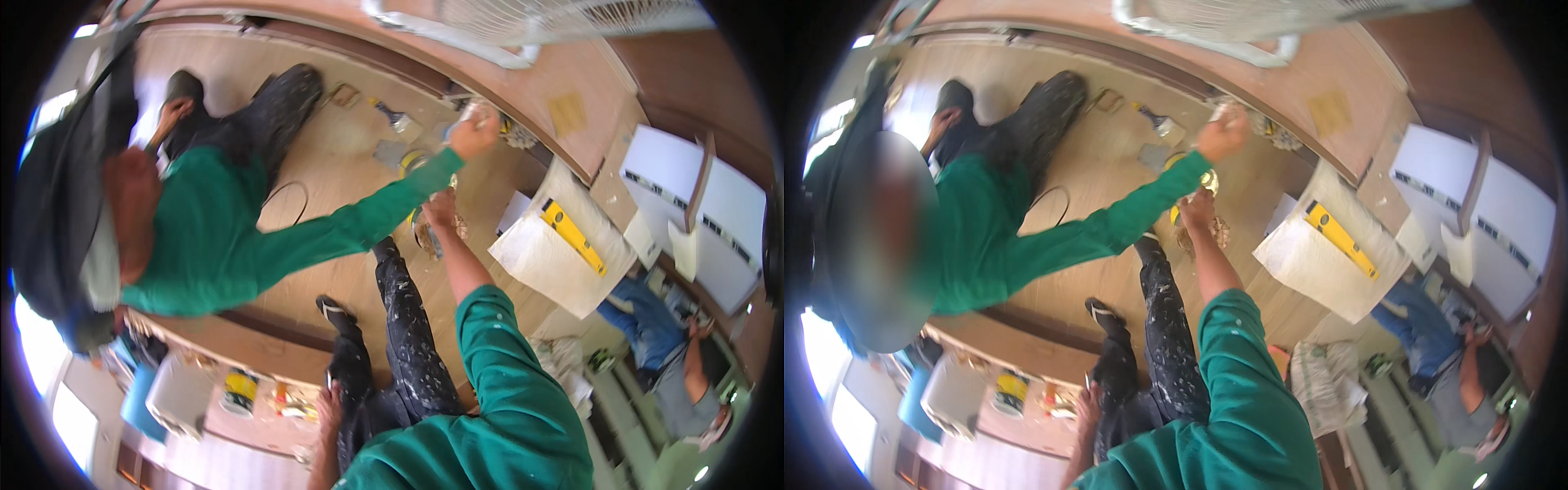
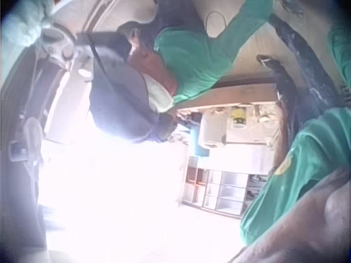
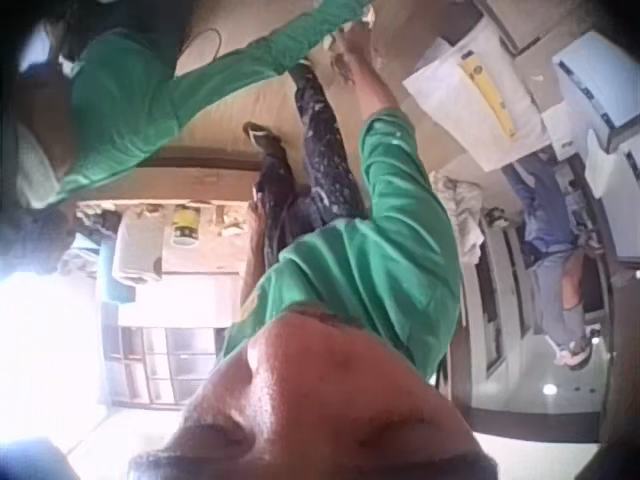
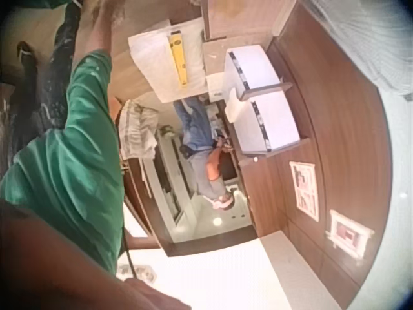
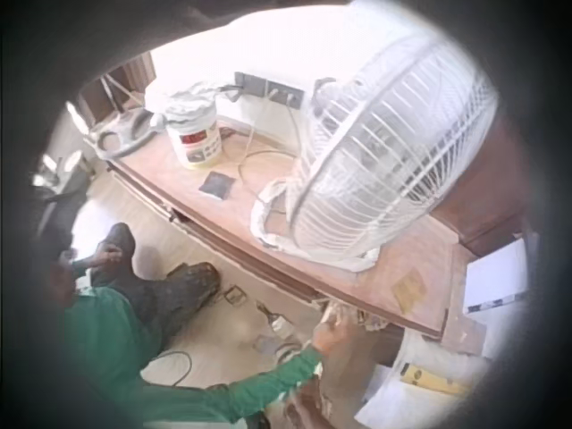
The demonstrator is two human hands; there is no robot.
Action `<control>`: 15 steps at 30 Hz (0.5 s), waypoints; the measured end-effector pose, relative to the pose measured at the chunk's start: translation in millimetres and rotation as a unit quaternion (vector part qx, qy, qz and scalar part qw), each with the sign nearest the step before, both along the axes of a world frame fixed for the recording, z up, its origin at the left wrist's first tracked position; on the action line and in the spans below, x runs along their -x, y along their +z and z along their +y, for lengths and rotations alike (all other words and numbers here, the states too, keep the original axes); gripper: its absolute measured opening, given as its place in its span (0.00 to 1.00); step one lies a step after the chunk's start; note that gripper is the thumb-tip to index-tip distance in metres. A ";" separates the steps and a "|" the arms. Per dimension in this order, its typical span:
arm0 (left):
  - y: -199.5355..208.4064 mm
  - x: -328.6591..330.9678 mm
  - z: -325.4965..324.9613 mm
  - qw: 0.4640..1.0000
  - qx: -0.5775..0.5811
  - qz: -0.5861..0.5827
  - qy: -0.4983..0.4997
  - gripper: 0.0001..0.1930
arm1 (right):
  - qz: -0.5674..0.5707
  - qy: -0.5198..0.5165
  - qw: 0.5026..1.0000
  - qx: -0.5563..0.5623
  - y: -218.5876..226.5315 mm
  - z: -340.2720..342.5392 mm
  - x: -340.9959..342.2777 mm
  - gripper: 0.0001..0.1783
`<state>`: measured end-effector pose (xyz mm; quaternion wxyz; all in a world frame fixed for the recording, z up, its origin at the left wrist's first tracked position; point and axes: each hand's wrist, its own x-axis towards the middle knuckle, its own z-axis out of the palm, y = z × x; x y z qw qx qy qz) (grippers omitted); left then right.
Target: The person applies a thin strip of trim or tape along the edges of a white cabinet interior, pressing it into place by hand. Later, the person opens a paint can, removes the lid, and uses a stick to stir the contents while other workers are present in the room.
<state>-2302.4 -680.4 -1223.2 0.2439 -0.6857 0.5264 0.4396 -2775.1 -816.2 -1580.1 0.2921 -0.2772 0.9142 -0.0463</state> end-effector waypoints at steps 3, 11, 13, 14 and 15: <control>-0.2 24.4 -37.3 0.979 -0.004 0.071 0.191 0.26 | -0.008 0.154 0.982 0.112 38.1 26.6 -27.7 0.26; 15.9 35.4 -49.9 0.803 0.117 0.271 0.517 0.30 | -0.531 0.244 0.811 0.017 289.8 56.4 -198.6 0.21; 33.1 32.6 -49.1 0.761 0.125 0.294 0.565 0.31 | -0.583 0.276 0.762 -0.052 335.9 55.7 -229.1 0.20; 40.6 25.0 -49.3 0.740 0.129 0.308 0.584 0.31 | -0.603 0.282 0.739 -0.106 357.7 50.2 -244.4 0.20; 42.0 14.1 -42.4 0.723 0.129 0.322 0.597 0.29 | -0.603 0.311 0.724 -0.124 379.1 43.4 -259.3 0.20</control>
